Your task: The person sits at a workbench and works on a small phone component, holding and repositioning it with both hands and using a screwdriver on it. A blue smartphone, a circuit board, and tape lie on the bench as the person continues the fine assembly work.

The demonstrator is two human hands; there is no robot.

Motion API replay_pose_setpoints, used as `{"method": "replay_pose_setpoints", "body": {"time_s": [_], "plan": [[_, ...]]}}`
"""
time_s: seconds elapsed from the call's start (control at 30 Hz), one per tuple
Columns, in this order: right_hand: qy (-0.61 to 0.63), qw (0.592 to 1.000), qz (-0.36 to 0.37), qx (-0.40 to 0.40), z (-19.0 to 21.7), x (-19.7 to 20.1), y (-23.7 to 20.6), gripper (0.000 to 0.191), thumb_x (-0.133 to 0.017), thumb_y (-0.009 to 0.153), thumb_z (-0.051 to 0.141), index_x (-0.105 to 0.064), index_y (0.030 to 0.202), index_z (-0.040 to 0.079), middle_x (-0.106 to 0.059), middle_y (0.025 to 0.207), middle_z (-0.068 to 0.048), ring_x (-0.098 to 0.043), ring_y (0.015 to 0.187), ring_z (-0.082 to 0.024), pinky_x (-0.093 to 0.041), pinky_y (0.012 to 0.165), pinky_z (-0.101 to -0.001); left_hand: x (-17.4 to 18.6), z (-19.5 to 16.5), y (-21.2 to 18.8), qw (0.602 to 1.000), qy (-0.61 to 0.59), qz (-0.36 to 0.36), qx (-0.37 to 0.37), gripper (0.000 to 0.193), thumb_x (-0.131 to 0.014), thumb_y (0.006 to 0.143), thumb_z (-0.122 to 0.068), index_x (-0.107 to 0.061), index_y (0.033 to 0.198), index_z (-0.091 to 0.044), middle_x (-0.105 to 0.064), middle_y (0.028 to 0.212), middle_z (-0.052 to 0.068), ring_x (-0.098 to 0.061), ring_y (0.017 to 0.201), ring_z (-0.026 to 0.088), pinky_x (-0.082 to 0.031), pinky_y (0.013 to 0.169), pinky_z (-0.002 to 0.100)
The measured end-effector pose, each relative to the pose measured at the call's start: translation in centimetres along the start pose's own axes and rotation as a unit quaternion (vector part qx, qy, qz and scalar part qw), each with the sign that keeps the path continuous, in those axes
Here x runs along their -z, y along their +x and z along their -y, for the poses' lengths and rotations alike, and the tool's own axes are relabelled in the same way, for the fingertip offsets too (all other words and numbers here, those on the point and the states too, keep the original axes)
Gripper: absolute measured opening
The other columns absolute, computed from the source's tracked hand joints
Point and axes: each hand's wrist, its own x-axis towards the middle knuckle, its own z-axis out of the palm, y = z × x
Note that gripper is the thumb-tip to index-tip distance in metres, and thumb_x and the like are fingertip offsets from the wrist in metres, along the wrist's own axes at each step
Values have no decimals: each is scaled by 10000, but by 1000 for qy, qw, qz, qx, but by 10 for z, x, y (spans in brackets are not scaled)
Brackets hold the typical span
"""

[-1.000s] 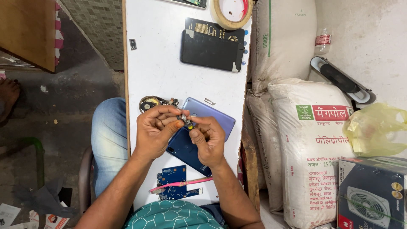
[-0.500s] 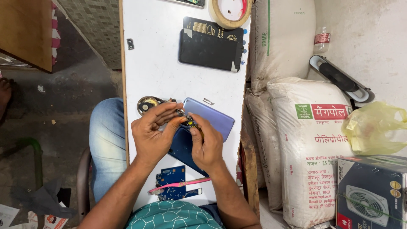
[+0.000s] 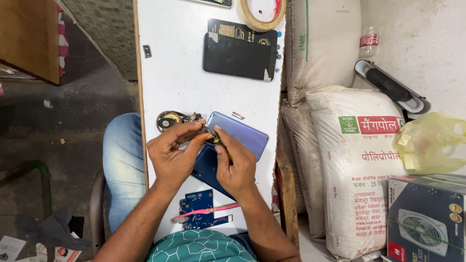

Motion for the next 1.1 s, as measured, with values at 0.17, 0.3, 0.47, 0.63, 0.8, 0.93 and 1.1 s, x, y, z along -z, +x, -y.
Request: {"method": "replay_pose_setpoints", "body": {"time_s": [0.17, 0.3, 0.47, 0.63, 0.8, 0.93, 1.1], "plan": [[34, 999, -3, 5, -2, 4, 2, 283, -600, 1096, 151, -643, 1358, 53, -731, 965, -106, -687, 757, -141, -539, 647, -279, 5, 1, 5, 997, -61, 39, 39, 261, -783, 892, 47, -694, 1137, 29, -751, 1120, 171, -760, 1050, 210, -652, 961, 322], [35, 999, 15, -22, -6, 7, 3, 291, -632, 1055, 140, -673, 1329, 51, -705, 840, -75, -628, 659, -118, -478, 569, -267, 10, -1, 9, 996, -41, 62, 40, 215, -782, 888, 39, -699, 1086, 20, -703, 1121, 136, -749, 1006, 182, -664, 923, 295], [9, 1000, 3, -19, -2, 3, 1, 309, -642, 1044, 109, -670, 1347, 56, -656, 774, -56, -567, 619, -111, -430, 551, -273, 10, -2, 9, 998, -24, 50, 40, 187, -786, 885, 35, -691, 1045, 25, -643, 1051, 81, -731, 956, 146, -672, 880, 262], [-3, 1000, -2, -19, 4, 2, -1, 331, -671, 1021, 83, -671, 1352, 65, -606, 730, -39, -517, 588, -101, -397, 531, -280, 14, -1, 10, 997, -33, 48, 45, 171, -808, 873, 49, -694, 999, 31, -638, 1019, 76, -694, 894, 113, -642, 805, 232], [-21, 1000, 1, -8, 8, 4, 0, 349, -695, 1002, 79, -674, 1351, 75, -577, 698, -32, -494, 566, -110, -384, 521, -284, 20, -3, 13, 998, 0, 65, 17, 164, -809, 855, 46, -704, 979, 25, -638, 1011, 75, -703, 908, 114, -653, 814, 228], [-67, 998, -15, -2, 15, 4, -3, 359, -701, 995, 76, -672, 1353, 76, -567, 694, -47, -499, 555, -126, -388, 511, -295, 21, -6, 17, 996, 66, 65, -8, 180, -850, 813, 20, -726, 942, 10, -659, 935, 66, -676, 839, 106, -604, 705, 208], [-56, 998, -31, -10, 20, 0, -4, 365, -670, 1009, 53, -648, 1373, 62, -587, 722, -59, -531, 579, -126, -403, 520, -296, 18, -13, 19, 989, 129, 48, -58, 169, -866, 809, 22, -731, 904, -13, -683, 873, 56, -656, 814, 123, -537, 653, 231]]}}
